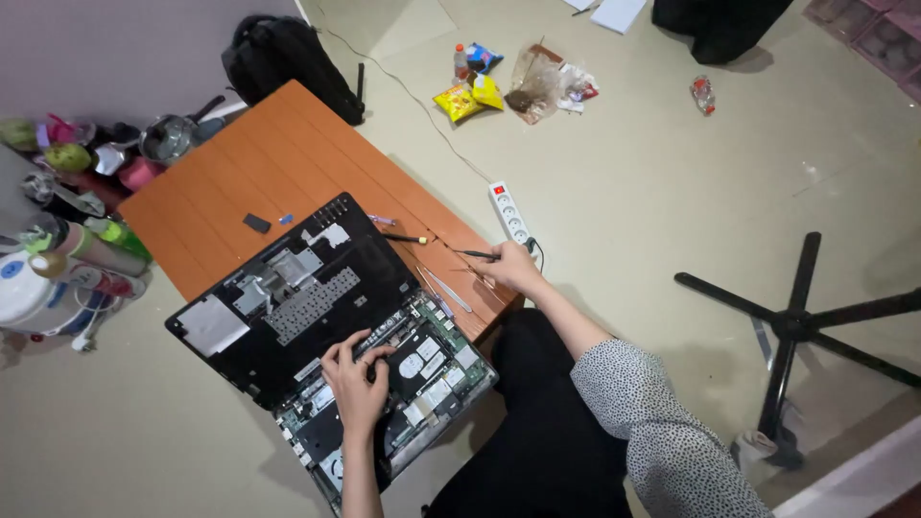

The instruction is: Reconnecting internal ribbon cables and wires inside an open laptop using a small precision tool.

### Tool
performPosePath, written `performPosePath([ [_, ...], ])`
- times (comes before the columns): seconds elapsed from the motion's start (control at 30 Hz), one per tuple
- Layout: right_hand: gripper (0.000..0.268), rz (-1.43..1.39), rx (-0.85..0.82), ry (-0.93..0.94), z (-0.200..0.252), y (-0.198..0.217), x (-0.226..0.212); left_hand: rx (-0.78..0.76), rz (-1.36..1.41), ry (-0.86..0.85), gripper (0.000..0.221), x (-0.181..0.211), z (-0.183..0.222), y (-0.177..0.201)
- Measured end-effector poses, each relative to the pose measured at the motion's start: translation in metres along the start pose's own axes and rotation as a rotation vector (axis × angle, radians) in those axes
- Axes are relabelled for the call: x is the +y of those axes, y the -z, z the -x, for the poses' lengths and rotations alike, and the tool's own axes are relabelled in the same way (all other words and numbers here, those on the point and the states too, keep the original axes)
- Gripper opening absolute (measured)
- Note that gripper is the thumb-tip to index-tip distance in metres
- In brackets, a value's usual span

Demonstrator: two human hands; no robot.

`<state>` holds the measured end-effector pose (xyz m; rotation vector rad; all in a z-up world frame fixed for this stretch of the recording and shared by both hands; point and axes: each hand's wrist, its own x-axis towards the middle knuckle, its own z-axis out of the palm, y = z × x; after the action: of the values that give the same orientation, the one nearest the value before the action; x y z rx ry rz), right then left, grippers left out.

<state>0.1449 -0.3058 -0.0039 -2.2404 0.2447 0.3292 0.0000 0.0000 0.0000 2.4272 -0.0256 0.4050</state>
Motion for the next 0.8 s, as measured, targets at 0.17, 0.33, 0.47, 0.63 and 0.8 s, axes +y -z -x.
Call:
performPosePath([
  [0.17, 0.031, 0.005, 0.05, 0.043, -0.008, -0.005, 0.007, -0.012, -0.001, 0.016, 0.023, -0.002, 0.0, -0.001],
  [0.33, 0.024, 0.039, 0.017, 0.021, -0.012, -0.012, 0.005, -0.012, -0.008, 0.024, 0.024, -0.005, -0.001, -0.003],
  [0.47, 0.026, 0.067, 0.068, 0.096, -0.012, -0.016, 0.009, -0.044, -0.016, 0.082, 0.024, -0.006, 0.0, -0.004],
  [0.63, 0.034, 0.144, 0.032, 0.015, -0.023, -0.033, 0.024, -0.075, -0.113, 0.084, 0.023, -0.015, 0.002, -0.01],
  [0.8, 0.029, 0.163, 0.06, 0.041, -0.03, -0.029, 0.033, -0.1, -0.094, 0.111, 0.025, -0.01, 0.0, -0.005],
])
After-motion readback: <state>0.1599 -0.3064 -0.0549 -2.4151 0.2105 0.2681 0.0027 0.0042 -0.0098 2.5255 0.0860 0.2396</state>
